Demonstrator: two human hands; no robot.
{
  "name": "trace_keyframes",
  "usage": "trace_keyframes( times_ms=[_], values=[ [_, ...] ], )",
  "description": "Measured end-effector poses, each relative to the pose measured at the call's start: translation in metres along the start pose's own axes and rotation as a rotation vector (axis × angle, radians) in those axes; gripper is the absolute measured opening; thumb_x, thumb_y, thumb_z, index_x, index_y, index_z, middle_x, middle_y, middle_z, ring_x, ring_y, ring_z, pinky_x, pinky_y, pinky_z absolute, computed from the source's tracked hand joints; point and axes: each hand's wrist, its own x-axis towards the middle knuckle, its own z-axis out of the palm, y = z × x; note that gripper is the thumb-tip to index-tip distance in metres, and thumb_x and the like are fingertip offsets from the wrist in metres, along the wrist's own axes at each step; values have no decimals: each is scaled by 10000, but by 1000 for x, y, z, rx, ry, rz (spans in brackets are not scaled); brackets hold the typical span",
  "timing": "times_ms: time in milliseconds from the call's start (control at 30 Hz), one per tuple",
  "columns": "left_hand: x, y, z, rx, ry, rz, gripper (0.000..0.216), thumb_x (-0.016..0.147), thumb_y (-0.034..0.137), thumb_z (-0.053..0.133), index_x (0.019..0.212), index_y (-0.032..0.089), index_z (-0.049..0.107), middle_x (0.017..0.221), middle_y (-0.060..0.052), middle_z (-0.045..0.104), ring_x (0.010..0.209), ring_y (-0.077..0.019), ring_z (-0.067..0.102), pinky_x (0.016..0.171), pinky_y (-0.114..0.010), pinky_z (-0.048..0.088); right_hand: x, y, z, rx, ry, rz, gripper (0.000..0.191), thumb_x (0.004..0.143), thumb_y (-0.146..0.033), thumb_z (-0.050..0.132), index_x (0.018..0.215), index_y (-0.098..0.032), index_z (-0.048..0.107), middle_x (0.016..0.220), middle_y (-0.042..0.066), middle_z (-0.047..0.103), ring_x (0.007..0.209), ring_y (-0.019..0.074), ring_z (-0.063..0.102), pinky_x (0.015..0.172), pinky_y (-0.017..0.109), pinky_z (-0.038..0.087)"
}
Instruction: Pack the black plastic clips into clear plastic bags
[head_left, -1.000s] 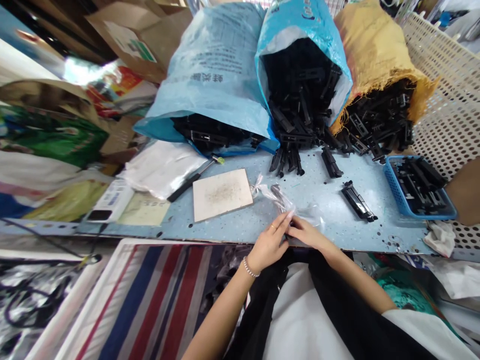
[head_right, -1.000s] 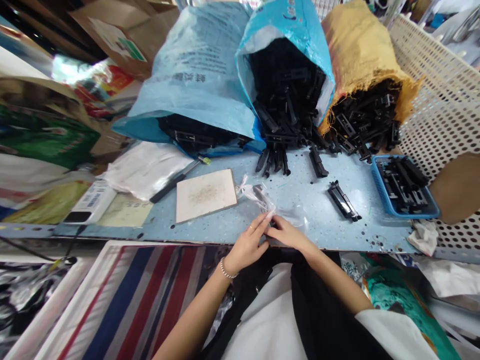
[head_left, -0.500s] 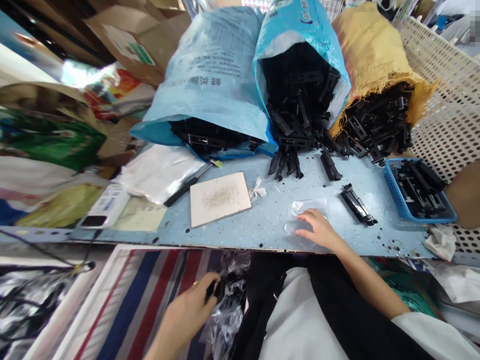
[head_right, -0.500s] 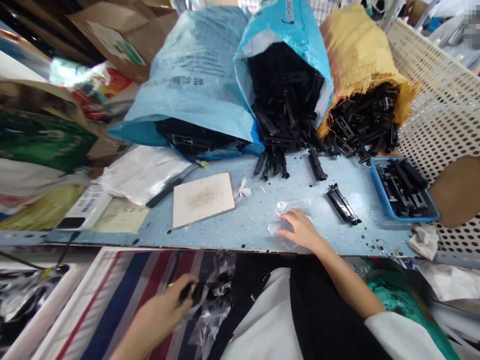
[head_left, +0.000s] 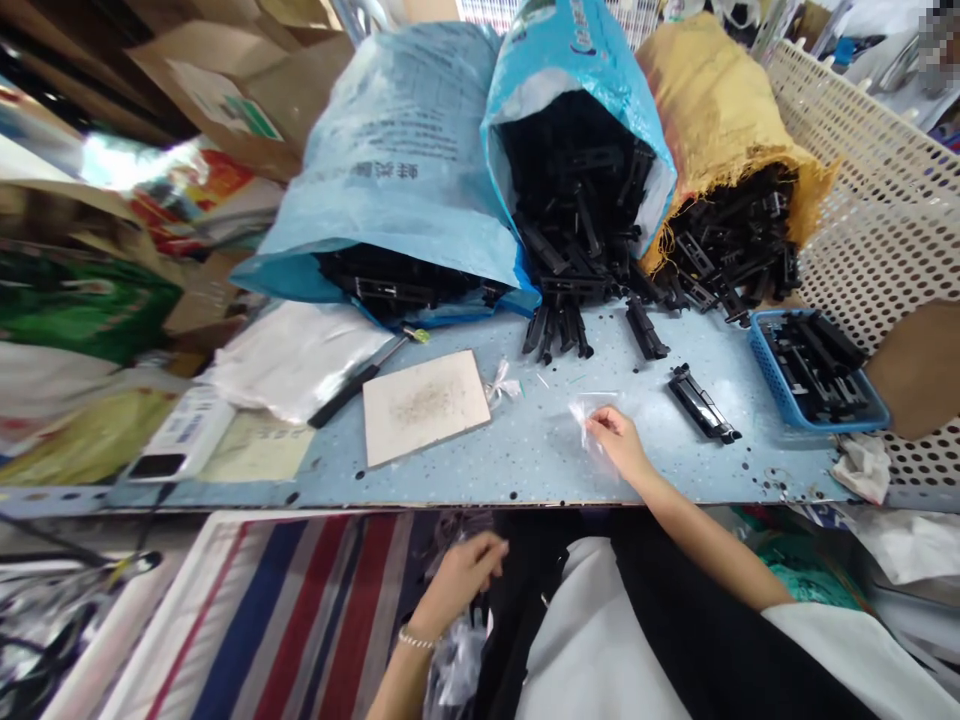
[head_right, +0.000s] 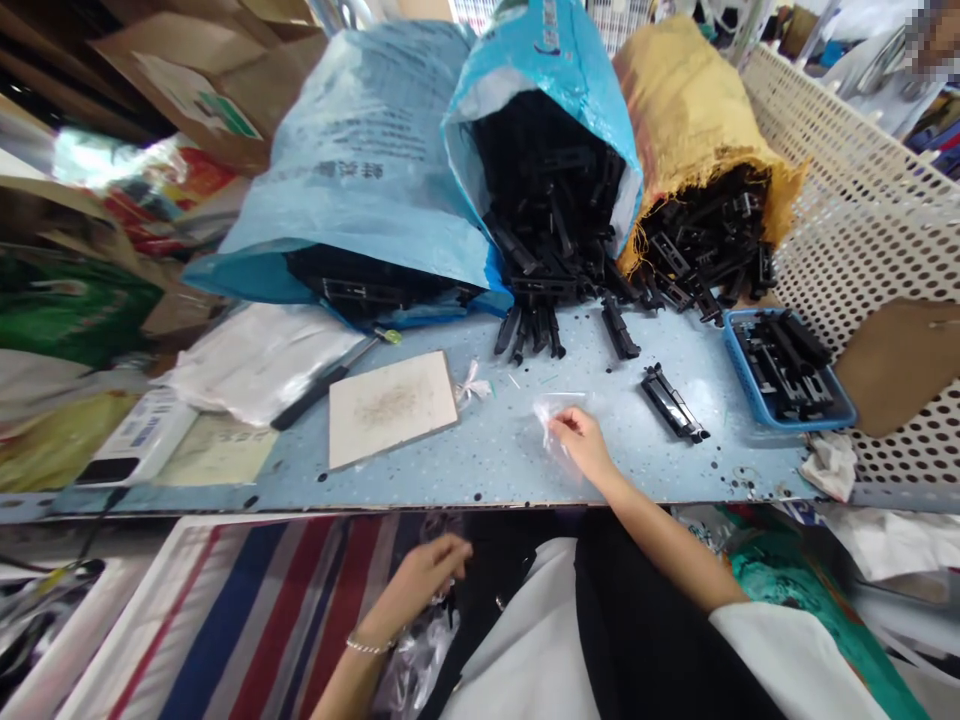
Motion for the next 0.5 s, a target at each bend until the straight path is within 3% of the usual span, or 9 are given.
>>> trace_keyframes(
  times_ms=[67,133,233,333,433,500],
  values=[
    [11,51,-7,-294,129,224,373,913,492,500,972,193,716,812,-48,715,664,-176,651,676,-291,510,0,-3,12,11,42,-20,193,786,-398,692,739,-223,627,722,-22,572,674,149,506,686,290,411],
    [30,101,-1,-486,267,400,387,814,494,666,1055,196,727,984,-72,724,778,-185,659,744,-301,519,-1,-7,21,-17,67,-75,184,783,-385,698,721,-224,635,748,-13,584,705,158,524,712,297,424],
    [65,148,17,-793,341,382,335,711,471,770,846,167,734,780,-23,687,678,-148,601,670,-268,486,0,-12,24,-79,80,-164,182,797,-378,693,714,-227,637,771,-3,587,758,171,543,757,309,440],
    [91,159,27,-932,344,325,347,668,471,794,714,156,654,632,25,602,580,-106,525,598,-241,438,3,-13,14,-96,102,-168,192,817,-393,680,734,-227,630,775,-5,588,765,169,539,766,309,438],
    [97,157,25,-970,365,332,385,584,387,868,641,166,558,644,50,563,595,-79,501,603,-216,419,5,-13,2,-49,131,-105,234,829,-442,665,755,-227,607,742,-18,567,718,158,504,721,296,425],
    [95,160,19,-1056,308,358,438,560,349,891,605,169,495,670,54,549,610,-65,497,610,-204,414,5,-14,-3,-8,155,-65,288,832,-484,656,733,-227,571,693,-33,523,673,147,463,668,281,404]
  ],
)
